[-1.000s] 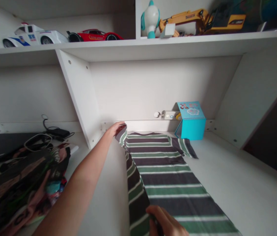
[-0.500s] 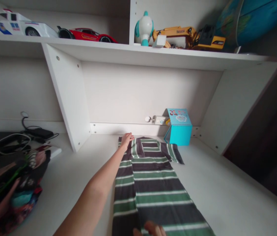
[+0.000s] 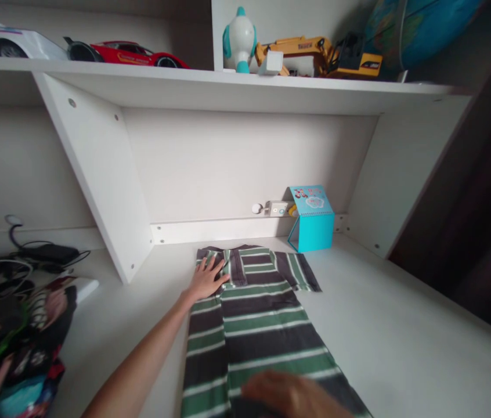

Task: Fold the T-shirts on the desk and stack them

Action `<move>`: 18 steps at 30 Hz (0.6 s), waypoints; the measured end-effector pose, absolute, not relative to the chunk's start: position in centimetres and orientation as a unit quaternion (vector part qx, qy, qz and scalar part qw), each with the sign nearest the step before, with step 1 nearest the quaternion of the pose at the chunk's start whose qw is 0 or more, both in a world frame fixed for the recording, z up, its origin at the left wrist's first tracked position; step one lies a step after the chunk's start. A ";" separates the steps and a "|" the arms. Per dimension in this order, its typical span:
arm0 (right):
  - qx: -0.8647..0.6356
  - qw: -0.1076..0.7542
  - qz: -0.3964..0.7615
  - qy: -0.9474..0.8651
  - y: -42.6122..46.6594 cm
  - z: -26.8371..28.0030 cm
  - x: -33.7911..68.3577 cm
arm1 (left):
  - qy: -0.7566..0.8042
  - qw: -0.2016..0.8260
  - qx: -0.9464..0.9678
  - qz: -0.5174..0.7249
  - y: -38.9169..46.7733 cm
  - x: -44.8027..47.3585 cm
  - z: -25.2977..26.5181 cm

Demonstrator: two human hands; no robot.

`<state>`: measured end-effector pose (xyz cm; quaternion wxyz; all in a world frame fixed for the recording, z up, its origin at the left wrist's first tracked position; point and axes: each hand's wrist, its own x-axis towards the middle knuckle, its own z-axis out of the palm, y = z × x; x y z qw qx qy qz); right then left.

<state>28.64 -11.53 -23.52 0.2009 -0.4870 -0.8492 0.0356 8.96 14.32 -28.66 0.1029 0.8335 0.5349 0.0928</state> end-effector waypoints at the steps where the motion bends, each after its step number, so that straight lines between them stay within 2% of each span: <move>1: -0.507 0.195 0.041 -0.839 -9.0 -22.9 29.2 | 0.536 0.102 0.833 0.094 14.2 8.9 -28.6; 3: -0.606 0.135 0.061 -0.782 -3.5 -22.3 29.8 | 0.541 0.100 0.829 0.098 14.2 9.0 -28.7; 8: -0.631 0.121 0.031 -0.765 5.7 -23.1 28.4 | 0.549 0.084 0.824 0.113 14.7 9.0 -29.4; 18: -0.624 0.097 0.015 -0.776 4.0 -23.4 28.3 | 0.563 0.059 0.816 0.114 14.9 9.0 -29.7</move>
